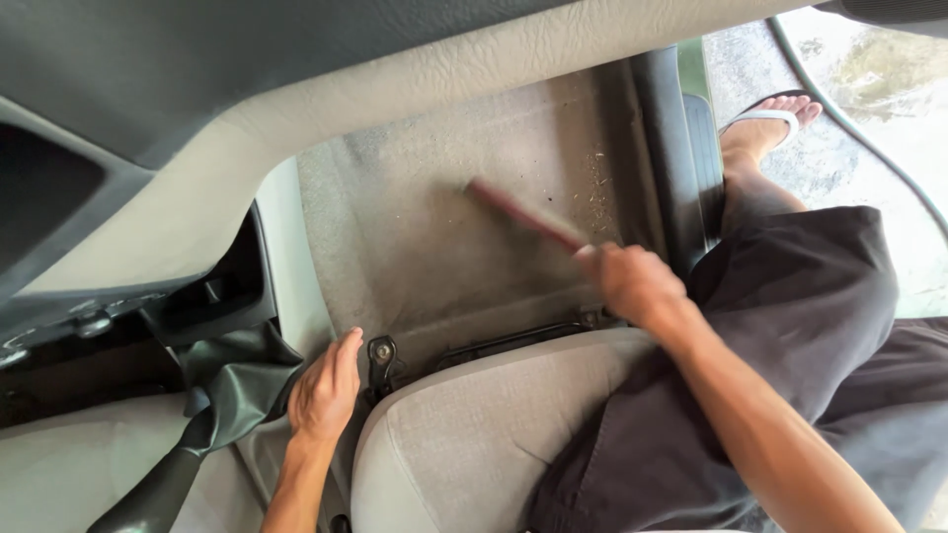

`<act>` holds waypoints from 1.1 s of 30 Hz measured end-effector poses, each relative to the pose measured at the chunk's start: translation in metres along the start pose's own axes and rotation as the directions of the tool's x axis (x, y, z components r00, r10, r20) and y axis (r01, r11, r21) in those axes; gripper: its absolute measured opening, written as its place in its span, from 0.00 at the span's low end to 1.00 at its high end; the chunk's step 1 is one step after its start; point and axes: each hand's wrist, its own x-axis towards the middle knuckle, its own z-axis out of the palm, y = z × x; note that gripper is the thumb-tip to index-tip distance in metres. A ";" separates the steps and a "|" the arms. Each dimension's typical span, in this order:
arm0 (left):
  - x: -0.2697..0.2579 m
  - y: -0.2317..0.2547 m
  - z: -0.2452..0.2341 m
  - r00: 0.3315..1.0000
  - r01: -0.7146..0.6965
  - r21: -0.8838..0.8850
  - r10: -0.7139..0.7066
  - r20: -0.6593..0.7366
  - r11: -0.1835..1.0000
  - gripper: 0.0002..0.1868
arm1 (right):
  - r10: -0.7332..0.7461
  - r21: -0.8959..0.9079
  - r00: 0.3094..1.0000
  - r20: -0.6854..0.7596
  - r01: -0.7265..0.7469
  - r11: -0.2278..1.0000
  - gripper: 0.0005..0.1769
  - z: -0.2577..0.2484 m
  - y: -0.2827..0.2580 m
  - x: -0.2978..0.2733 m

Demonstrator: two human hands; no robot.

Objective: Cleaning the floor carpet of a car using a hand-held brush.

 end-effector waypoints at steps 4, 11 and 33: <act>0.005 0.003 -0.001 0.999 -0.015 0.000 0.015 -0.048 1.000 0.16 | 0.122 0.002 0.987 -0.103 -0.122 0.993 0.31 -0.038 -0.011 -0.024; 0.001 0.003 -0.004 1.000 -0.013 -0.019 0.013 -0.011 1.000 0.16 | -0.188 0.061 0.977 0.098 0.183 0.981 0.29 0.023 -0.034 -0.001; 0.024 0.017 0.029 0.929 0.312 -0.032 -0.298 0.220 0.949 0.08 | 0.027 0.561 0.991 0.132 -0.097 0.822 0.29 -0.057 -0.053 -0.030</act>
